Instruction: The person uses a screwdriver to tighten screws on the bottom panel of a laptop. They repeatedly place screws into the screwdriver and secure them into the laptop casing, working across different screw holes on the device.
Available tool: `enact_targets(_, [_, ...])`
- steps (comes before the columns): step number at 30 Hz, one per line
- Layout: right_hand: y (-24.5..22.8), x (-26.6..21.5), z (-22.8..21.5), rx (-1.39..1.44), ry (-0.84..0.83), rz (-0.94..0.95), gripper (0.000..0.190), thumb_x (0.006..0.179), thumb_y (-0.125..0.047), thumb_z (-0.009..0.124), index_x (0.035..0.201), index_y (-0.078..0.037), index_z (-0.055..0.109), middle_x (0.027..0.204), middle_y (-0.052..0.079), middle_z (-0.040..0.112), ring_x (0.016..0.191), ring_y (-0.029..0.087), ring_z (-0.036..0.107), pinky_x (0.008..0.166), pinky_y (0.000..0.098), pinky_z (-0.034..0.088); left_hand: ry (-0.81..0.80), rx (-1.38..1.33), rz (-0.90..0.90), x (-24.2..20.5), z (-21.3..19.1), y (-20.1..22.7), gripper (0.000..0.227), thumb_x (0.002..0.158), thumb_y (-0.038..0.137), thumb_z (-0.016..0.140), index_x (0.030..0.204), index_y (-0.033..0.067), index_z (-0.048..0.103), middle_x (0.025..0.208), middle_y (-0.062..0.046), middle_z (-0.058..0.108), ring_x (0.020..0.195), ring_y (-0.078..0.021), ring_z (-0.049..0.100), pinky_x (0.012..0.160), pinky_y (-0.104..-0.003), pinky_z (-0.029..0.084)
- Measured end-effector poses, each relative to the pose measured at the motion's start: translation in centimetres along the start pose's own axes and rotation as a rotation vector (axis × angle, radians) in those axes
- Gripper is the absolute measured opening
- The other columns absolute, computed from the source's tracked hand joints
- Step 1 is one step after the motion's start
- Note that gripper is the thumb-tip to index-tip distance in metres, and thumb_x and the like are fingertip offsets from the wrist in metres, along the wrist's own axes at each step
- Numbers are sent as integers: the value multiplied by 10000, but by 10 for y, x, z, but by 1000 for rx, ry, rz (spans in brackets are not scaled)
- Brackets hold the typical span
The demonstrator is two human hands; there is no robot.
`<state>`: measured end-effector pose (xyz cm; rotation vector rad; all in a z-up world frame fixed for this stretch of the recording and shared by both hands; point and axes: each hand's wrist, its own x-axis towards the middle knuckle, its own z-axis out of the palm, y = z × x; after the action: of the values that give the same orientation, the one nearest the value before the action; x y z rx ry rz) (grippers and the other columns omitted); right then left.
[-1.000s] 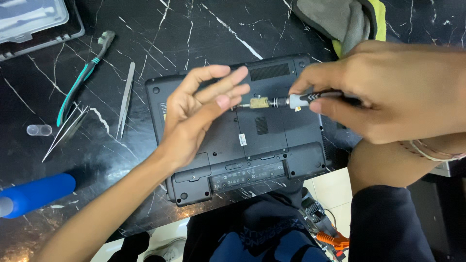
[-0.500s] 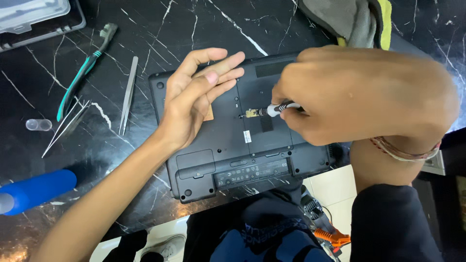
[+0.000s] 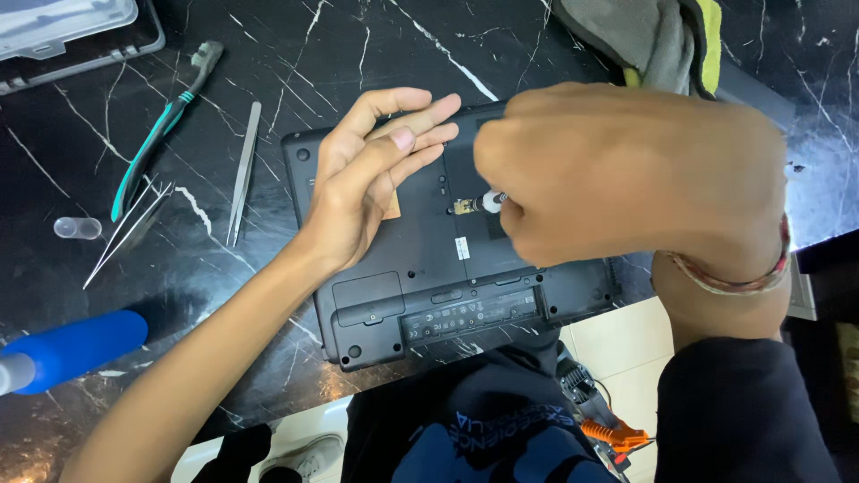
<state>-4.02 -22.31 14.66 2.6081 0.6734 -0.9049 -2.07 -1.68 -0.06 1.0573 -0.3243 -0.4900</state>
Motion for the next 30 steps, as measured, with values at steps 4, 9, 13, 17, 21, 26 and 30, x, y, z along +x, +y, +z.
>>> enact_targets(4, [-14, 3, -17, 102, -116, 42, 435, 855, -212, 608, 573, -106, 295, 535, 34, 231, 544, 194, 215, 524, 377, 250, -1, -20, -7, 1, -1, -1, 414, 1060, 297, 643, 1400, 65, 599, 1568, -355, 637, 1437, -394, 697, 1243, -443, 566])
enact_targets(9, [-27, 6, -29, 138, -176, 73, 318, 803, -149, 589, 589, -109, 357, 546, 33, 265, 561, 205, 256, 537, 387, 270, 2, -32, -11, 1, -1, -2, 417, 1053, 294, 637, 1397, 63, 600, 1571, -353, 636, 1430, -393, 701, 1238, -436, 571])
enact_targets(13, [-34, 11, -35, 125, -177, 91, 374, 911, -304, 636, 628, -90, 519, 590, 34, 459, 589, 233, 434, 600, 417, 391, -4, -54, -4, 1, -1, -4, 388, 1061, 284, 640, 1386, 75, 610, 1574, -304, 650, 1427, -350, 699, 1238, -438, 563])
enact_targets(17, [-36, 16, -31, 242, -123, 139, 234, 768, -146, 596, 642, -95, 405, 647, 38, 404, 576, 235, 371, 574, 425, 345, 9, -91, -17, 2, -4, -9, 389, 1048, 209, 625, 1396, 38, 603, 1492, -252, 714, 1408, -312, 703, 1183, -412, 584])
enact_targets(21, [-41, 11, -44, 297, -160, 158, 219, 786, -94, 628, 666, -96, 446, 719, 31, 430, 592, 206, 390, 554, 383, 325, -185, -88, 11, -1, -22, -29, 646, 821, -89, 484, 1449, 35, 572, 1225, -76, 744, 1019, -87, 624, 810, -221, 465])
enact_targets(26, [-40, 8, -54, 311, -197, 192, 220, 857, -104, 688, 699, -17, 563, 664, 74, 520, 540, 253, 478, 474, 395, 340, -300, 545, 216, -5, 2, -1, 420, 896, -13, 820, 1285, 69, 684, 1263, -47, 752, 1213, -172, 707, 1127, -363, 564])
enact_targets(30, [-30, 2, -33, 264, -67, 109, 81, 874, -140, 681, 811, -103, 647, 967, 32, 610, 713, 265, 633, 575, 432, 479, -175, 808, 371, -4, -2, -10, 222, 941, 179, 950, 1050, 73, 787, 973, -27, 777, 903, -179, 677, 807, -333, 502])
